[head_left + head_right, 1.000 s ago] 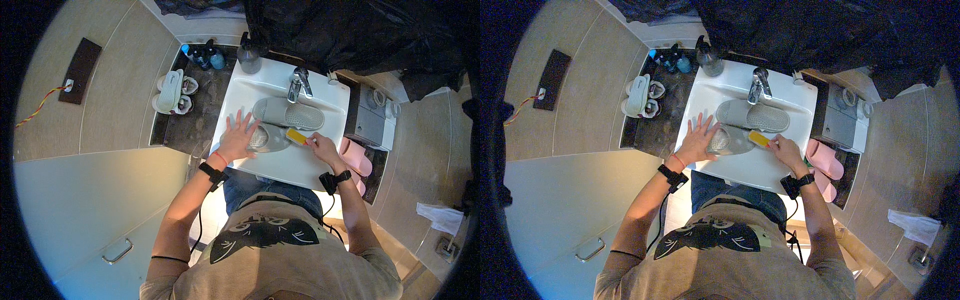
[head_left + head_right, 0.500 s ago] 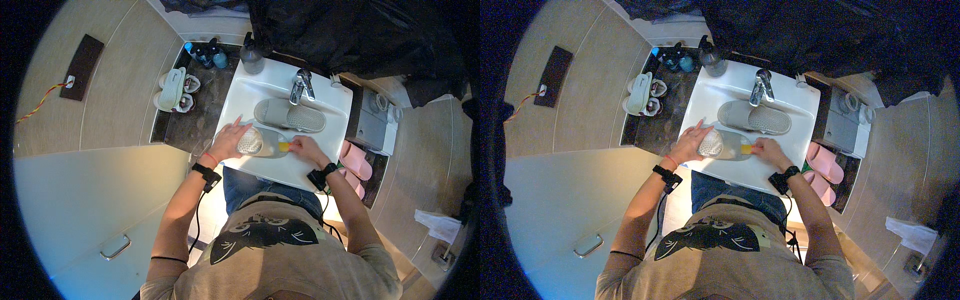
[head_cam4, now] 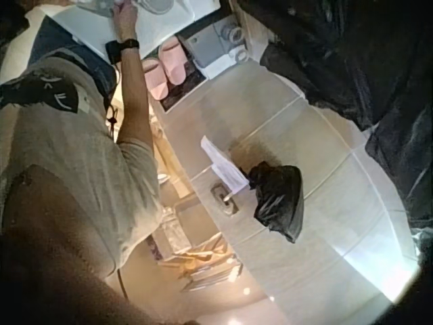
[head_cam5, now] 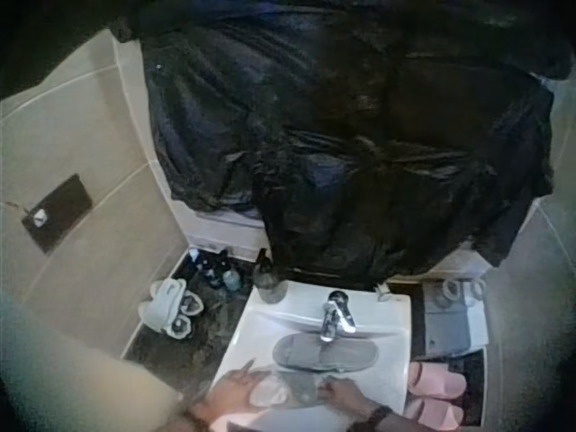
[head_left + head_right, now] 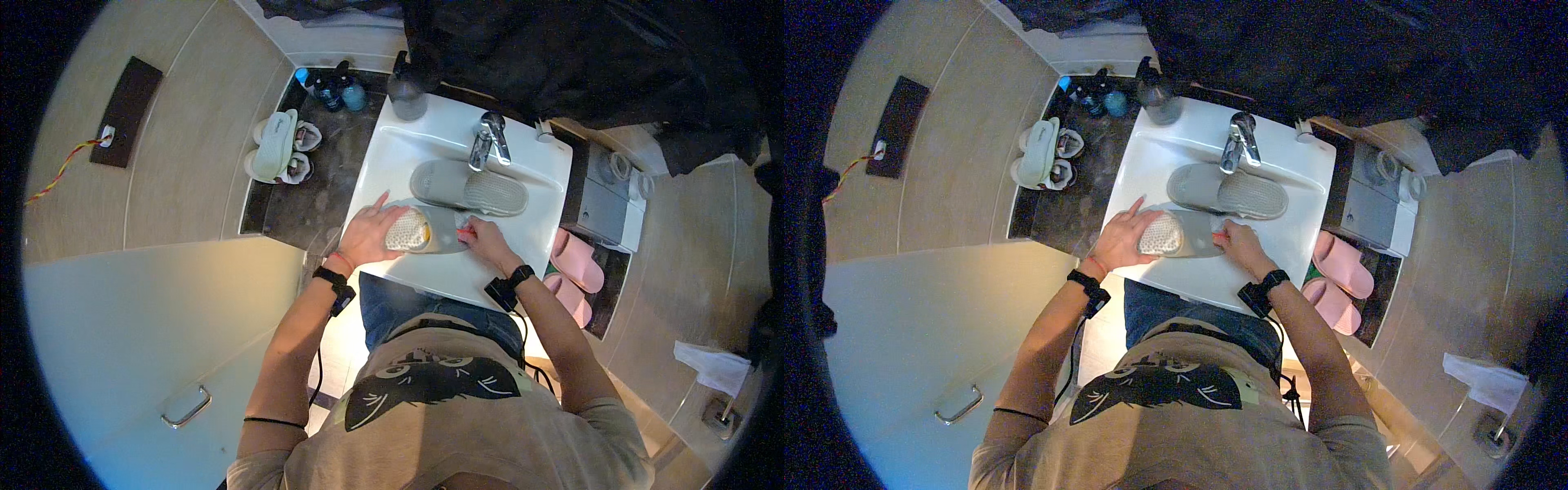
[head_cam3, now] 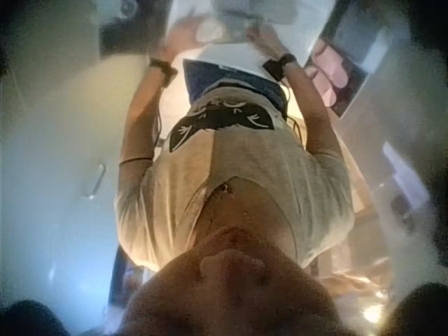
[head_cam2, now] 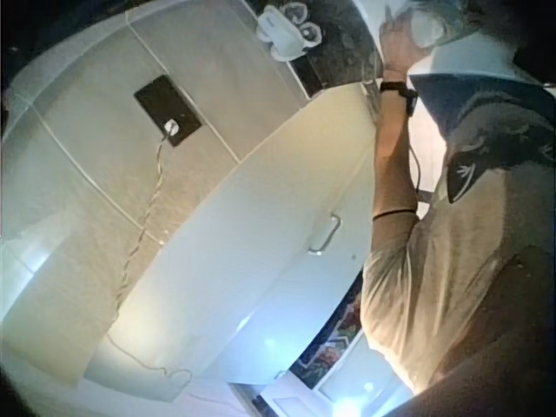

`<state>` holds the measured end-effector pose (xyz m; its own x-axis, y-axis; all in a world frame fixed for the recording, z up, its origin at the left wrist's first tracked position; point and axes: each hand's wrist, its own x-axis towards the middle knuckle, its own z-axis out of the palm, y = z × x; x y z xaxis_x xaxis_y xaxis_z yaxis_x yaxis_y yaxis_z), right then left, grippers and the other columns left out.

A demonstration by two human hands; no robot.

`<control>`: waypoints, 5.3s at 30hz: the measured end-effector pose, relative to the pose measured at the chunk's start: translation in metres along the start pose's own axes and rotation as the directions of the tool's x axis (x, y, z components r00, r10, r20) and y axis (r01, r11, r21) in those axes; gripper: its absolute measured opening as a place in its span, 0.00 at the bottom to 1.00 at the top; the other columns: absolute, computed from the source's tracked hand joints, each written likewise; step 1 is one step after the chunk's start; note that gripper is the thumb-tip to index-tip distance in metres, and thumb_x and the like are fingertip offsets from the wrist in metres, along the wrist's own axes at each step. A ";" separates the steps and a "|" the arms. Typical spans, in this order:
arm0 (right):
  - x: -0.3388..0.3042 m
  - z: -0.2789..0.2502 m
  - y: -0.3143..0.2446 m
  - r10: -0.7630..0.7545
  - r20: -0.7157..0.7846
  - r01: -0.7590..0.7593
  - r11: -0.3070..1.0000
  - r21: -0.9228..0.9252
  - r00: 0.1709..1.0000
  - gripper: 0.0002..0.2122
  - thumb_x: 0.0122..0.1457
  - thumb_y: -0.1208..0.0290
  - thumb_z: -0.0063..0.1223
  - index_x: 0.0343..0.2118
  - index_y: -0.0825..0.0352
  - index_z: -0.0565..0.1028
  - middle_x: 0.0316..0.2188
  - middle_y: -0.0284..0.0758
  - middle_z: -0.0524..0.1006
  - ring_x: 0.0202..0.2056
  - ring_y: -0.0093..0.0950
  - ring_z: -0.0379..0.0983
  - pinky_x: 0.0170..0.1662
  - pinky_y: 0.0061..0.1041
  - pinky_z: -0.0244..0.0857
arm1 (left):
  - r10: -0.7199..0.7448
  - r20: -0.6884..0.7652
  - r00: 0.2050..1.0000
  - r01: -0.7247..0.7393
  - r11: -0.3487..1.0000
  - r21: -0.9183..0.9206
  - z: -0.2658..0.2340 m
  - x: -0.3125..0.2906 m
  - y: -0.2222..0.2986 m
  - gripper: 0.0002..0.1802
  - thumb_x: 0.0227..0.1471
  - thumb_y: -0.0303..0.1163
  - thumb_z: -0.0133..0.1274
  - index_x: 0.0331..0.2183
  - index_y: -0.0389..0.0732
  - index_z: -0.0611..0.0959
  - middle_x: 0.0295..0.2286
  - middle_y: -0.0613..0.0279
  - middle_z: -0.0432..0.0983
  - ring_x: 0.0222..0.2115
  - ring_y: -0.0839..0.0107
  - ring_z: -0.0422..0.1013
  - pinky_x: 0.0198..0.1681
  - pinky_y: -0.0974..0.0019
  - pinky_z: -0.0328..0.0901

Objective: The person scrubs a pair of slippers in a bathroom sink using a brush and water. They rinse the slippers and place them on the sink counter.

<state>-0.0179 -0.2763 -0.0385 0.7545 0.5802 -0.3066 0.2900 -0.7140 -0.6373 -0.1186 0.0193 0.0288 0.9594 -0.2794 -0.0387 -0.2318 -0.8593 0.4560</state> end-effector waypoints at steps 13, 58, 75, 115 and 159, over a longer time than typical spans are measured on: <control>0.001 -0.020 -0.004 0.161 -0.088 -0.164 0.986 -0.028 0.983 0.14 0.55 0.59 0.61 0.32 0.68 0.76 0.30 0.47 0.79 0.34 0.47 0.76 0.36 0.44 0.68 | 0.085 -0.121 0.989 -0.098 0.990 -0.103 -0.001 -0.011 -0.009 0.44 0.36 0.45 0.67 0.55 0.44 0.70 0.50 0.53 0.71 0.59 0.47 0.59 0.55 0.51 0.63; -0.082 -0.090 0.027 0.268 -0.064 -0.273 0.960 -0.069 0.961 0.12 0.52 0.62 0.61 0.35 0.64 0.78 0.30 0.43 0.80 0.34 0.44 0.78 0.36 0.39 0.70 | -0.040 0.104 0.994 0.043 0.999 -0.032 0.086 0.050 0.031 0.48 0.35 0.38 0.70 0.59 0.49 0.67 0.59 0.67 0.60 0.67 0.61 0.43 0.65 0.38 0.41; -0.106 -0.110 0.031 0.361 -0.159 -0.391 0.887 -0.244 0.919 0.12 0.57 0.59 0.57 0.36 0.63 0.76 0.29 0.43 0.80 0.31 0.45 0.78 0.33 0.43 0.70 | -0.049 0.097 0.994 0.053 0.998 -0.033 0.084 0.044 0.030 0.49 0.36 0.42 0.70 0.59 0.49 0.66 0.60 0.66 0.60 0.67 0.61 0.41 0.64 0.39 0.42; -0.099 -0.068 0.028 0.338 -0.224 -0.331 0.941 0.071 0.914 0.13 0.64 0.58 0.49 0.37 0.64 0.71 0.25 0.48 0.78 0.28 0.51 0.76 0.32 0.45 0.68 | -0.193 0.153 0.969 0.199 0.980 -0.021 0.082 0.034 0.057 0.58 0.28 0.58 0.69 0.60 0.48 0.66 0.55 0.54 0.67 0.62 0.56 0.57 0.49 0.48 0.59; -0.078 -0.086 -0.005 0.190 -0.200 -0.190 0.982 0.018 0.961 0.12 0.63 0.57 0.50 0.41 0.61 0.71 0.22 0.44 0.78 0.26 0.45 0.76 0.29 0.41 0.67 | -0.160 -0.247 0.956 0.061 0.929 -0.364 0.042 0.009 0.065 0.25 0.41 0.25 0.63 0.45 0.43 0.77 0.36 0.54 0.73 0.35 0.51 0.73 0.36 0.56 0.71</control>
<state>-0.0275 -0.3517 0.0493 0.8982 0.3436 -0.2741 0.1306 -0.8041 -0.5800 -0.1321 -0.0567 0.0207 0.9937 -0.0242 0.1097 -0.0983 -0.6595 0.7452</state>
